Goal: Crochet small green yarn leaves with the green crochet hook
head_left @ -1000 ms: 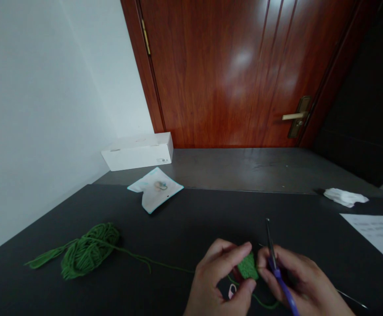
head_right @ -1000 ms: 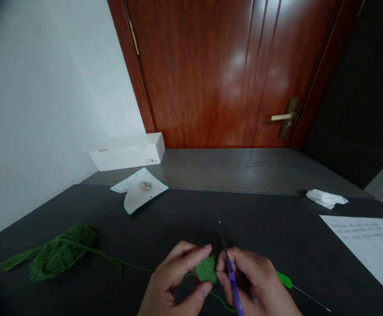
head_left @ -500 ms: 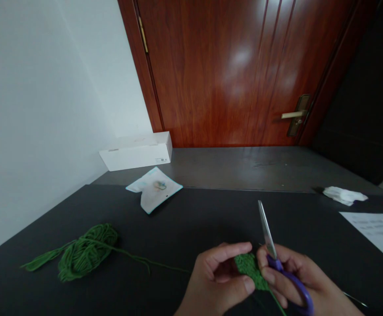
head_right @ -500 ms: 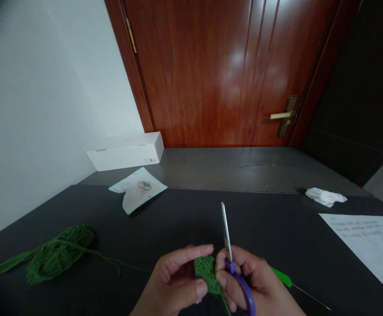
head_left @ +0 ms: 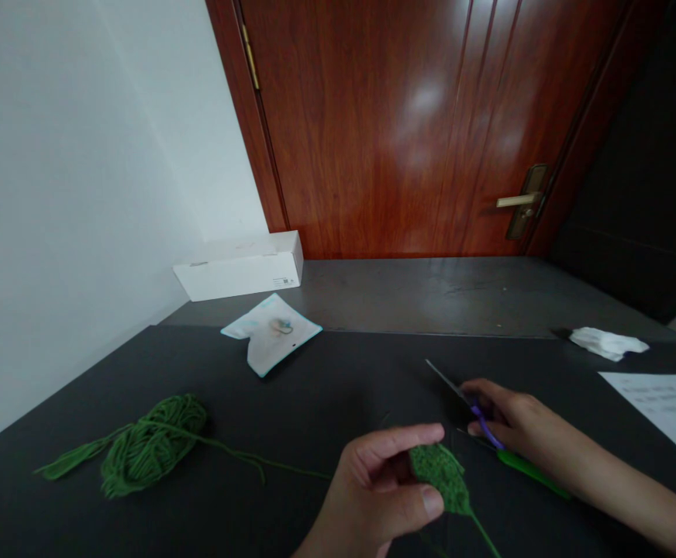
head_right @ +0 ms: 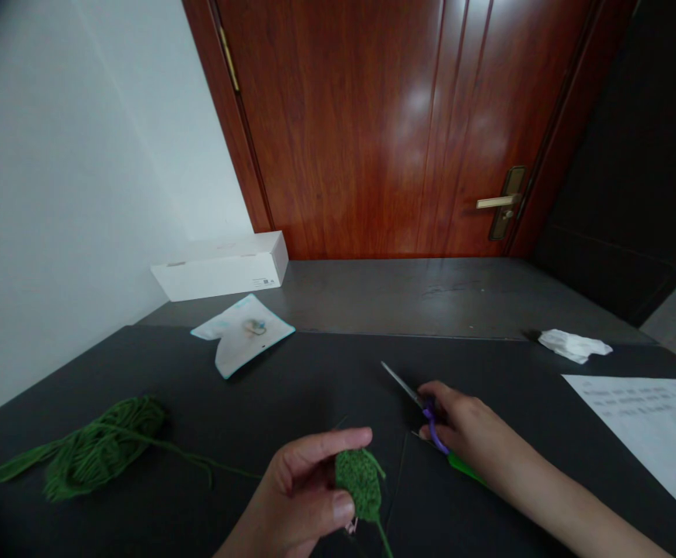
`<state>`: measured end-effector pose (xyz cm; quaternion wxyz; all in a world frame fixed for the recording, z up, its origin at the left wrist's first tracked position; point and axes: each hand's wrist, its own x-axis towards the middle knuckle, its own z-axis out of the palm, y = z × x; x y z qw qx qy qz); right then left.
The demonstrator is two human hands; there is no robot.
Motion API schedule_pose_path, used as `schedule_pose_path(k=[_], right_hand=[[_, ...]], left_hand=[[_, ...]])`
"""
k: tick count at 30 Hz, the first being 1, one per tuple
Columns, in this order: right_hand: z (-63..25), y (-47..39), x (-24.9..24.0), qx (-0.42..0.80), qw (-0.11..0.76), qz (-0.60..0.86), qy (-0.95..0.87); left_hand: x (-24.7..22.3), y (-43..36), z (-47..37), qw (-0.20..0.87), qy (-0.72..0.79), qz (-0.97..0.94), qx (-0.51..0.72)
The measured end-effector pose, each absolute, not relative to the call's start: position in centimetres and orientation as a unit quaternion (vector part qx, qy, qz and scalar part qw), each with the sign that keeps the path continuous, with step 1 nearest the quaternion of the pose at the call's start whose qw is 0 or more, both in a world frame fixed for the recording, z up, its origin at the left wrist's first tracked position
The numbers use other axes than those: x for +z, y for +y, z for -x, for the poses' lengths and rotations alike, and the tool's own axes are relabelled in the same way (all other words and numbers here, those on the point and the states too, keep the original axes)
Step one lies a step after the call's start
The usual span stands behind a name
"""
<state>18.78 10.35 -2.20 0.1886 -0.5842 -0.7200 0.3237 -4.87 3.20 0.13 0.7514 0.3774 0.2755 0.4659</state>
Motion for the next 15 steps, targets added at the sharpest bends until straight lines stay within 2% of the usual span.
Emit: schedule_pose_path(k=[9, 15], right_hand=[[-18.5, 11.9, -2.1, 0.307, 0.144, 0.610, -0.716], [-18.3, 12.8, -2.2, 0.323, 0.085, 0.611, -0.717]], left_hand=[[-0.3, 3.6, 5.2, 0.692, 0.270, -0.492, 0.454], [-0.9, 3.5, 5.1, 0.652, 0.259, -0.534, 0.472]])
